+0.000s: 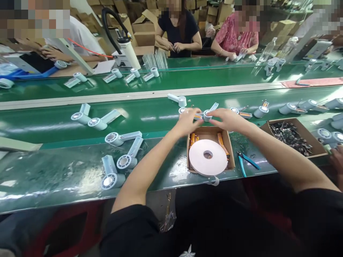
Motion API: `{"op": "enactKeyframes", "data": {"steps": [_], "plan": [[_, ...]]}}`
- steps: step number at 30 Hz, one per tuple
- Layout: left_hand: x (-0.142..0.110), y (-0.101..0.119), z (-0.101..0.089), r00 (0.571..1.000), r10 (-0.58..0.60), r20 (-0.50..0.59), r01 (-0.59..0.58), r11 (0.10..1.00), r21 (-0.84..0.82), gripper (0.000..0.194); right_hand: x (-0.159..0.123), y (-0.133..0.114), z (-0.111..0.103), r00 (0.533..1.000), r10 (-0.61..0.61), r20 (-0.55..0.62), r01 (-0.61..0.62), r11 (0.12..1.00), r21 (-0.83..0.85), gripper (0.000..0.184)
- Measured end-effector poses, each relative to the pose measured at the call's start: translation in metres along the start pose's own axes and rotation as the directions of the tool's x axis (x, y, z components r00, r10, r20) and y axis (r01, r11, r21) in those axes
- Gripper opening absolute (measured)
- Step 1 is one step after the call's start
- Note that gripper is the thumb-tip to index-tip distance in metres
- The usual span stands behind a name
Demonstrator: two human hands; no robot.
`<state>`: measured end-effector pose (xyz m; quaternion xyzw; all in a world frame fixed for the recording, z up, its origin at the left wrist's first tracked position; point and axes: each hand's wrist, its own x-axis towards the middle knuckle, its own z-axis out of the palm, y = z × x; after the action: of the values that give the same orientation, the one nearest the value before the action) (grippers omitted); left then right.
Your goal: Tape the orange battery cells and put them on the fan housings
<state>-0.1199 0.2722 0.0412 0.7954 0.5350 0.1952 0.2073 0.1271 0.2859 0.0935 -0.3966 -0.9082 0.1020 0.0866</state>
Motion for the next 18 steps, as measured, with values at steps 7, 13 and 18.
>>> {"op": "enactKeyframes", "data": {"steps": [7, 13, 18], "plan": [[-0.136, 0.046, 0.018, 0.868, 0.376, 0.324, -0.383, 0.923, -0.044, 0.068, -0.136, -0.013, -0.016, 0.950, 0.135, -0.280, -0.023, 0.929, 0.370, 0.029], [-0.190, 0.063, 0.019, 0.984, 0.123, -0.129, -0.108, 0.987, 0.116, 0.074, -0.163, -0.080, 0.019, 0.998, 0.045, 0.048, -0.066, 0.692, 0.719, 0.060], [-0.238, 0.047, 0.046, 0.899, -0.054, -0.436, 0.080, 0.996, 0.040, 0.075, -0.163, -0.125, 0.065, 0.828, -0.530, 0.182, 0.263, 0.654, 0.709, 0.050]]}}
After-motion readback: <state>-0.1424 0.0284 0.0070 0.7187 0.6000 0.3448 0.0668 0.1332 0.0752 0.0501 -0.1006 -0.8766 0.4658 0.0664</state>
